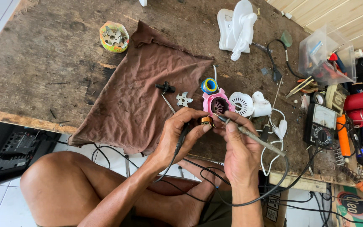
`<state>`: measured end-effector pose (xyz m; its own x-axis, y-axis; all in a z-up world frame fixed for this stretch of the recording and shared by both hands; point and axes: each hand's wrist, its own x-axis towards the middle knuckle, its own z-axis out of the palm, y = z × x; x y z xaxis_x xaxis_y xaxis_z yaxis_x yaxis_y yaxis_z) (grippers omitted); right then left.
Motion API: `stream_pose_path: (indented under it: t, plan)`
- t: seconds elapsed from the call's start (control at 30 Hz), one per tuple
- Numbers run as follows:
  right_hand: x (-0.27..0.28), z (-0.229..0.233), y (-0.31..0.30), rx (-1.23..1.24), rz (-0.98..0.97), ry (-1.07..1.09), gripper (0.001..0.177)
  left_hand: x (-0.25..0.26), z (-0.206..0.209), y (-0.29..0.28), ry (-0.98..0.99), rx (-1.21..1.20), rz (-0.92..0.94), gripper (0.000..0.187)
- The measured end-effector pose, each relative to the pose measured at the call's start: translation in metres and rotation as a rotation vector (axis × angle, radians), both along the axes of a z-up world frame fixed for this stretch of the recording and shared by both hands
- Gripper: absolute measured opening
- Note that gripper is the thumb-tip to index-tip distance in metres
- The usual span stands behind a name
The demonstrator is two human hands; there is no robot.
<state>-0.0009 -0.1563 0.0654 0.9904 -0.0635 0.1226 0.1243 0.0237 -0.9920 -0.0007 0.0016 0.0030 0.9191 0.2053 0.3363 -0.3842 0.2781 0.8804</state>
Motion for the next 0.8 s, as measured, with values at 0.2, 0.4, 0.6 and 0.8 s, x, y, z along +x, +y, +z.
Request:
stream_pose_path:
  t: [0.2, 0.4, 0.6, 0.8]
  plan:
    - [-0.001, 0.002, -0.001, -0.013, -0.004, -0.013, 0.029, -0.001, 0.004, 0.001, 0.029, -0.007, -0.004, 0.03]
    - [-0.003, 0.006, 0.0, -0.043, -0.007, -0.034, 0.029, 0.003, -0.007, -0.004, 0.114, -0.095, -0.037, 0.033]
    - [-0.008, 0.018, 0.007, -0.085, 0.046, -0.061, 0.029, -0.002, 0.011, 0.008, 0.204, -0.194, -0.217, 0.03]
    - [-0.01, 0.021, 0.008, -0.135, 0.047, -0.055, 0.029, -0.002, 0.006, 0.008, 0.21, -0.172, -0.212, 0.034]
